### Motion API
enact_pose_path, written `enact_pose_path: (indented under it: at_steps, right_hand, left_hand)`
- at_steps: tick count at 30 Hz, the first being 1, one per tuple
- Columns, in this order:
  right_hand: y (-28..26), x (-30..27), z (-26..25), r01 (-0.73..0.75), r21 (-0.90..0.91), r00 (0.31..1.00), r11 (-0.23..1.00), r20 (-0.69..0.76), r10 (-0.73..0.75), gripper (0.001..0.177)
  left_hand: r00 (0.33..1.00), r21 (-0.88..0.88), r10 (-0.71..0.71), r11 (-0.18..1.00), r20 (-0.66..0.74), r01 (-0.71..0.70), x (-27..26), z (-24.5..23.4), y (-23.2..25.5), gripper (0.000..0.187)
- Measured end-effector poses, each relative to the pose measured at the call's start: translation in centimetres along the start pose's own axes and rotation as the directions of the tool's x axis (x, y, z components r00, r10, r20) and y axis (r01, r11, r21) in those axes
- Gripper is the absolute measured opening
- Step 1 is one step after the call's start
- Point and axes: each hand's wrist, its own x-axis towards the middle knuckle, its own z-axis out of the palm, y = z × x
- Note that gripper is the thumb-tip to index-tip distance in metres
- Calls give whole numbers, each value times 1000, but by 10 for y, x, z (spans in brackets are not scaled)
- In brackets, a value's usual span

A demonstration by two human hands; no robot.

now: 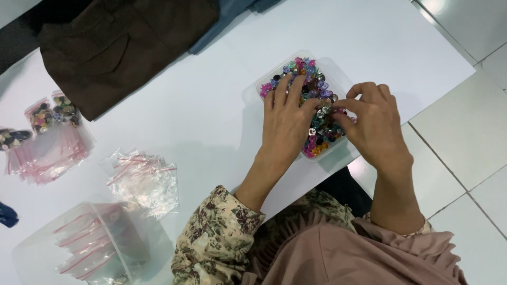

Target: Sorting colorful buttons from a container and placing them into small plastic bags

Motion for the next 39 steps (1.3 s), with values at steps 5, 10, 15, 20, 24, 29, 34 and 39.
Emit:
enact_pose_path:
  at_steps: [5, 10, 15, 20, 24, 29, 34, 39]
  right_hand:
    - [-4, -4, 7, 19, -73, 1000, 997, -15, -20, 20]
    - [-12, -9, 6, 30, -137, 999, 990, -28, -34, 26]
    - [-12, -12, 8, -11, -249, 997, 968, -73, -8, 15]
    - [-8, -16, 12, -8, -265, 995, 964, -98, -19, 16]
    - [2, -22, 15, 29, -121, 988, 992, -146, -47, 19]
    - [-13, -28, 0, 97, 198, 982, 975, -178, -61, 19]
    - [-37, -26, -5, 173, 324, 973, 930, -204, -109, 21]
    - [-84, -15, 1, 293, 441, 951, 848, -223, -212, 24]
  left_hand:
    - [999, 29, -13, 1000, 48, 12, -3, 8, -3, 15]
    - [998, 70, -15, 997, 64, 11, -5, 8, -3, 17]
    - [997, 32, 16, 999, 70, -19, -4, 4, -4, 15]
    - [997, 10, 31, 999, 71, -31, -5, -5, -3, 22]
    - [997, -33, 35, 999, 70, -33, -6, -9, -1, 24]
    - [994, -99, 14, 995, 104, -4, -9, -30, 3, 26]
    - [997, -82, -19, 996, 75, 25, -22, -56, 3, 25]
    - [982, -113, -171, 977, 80, 180, -61, -88, -20, 23]
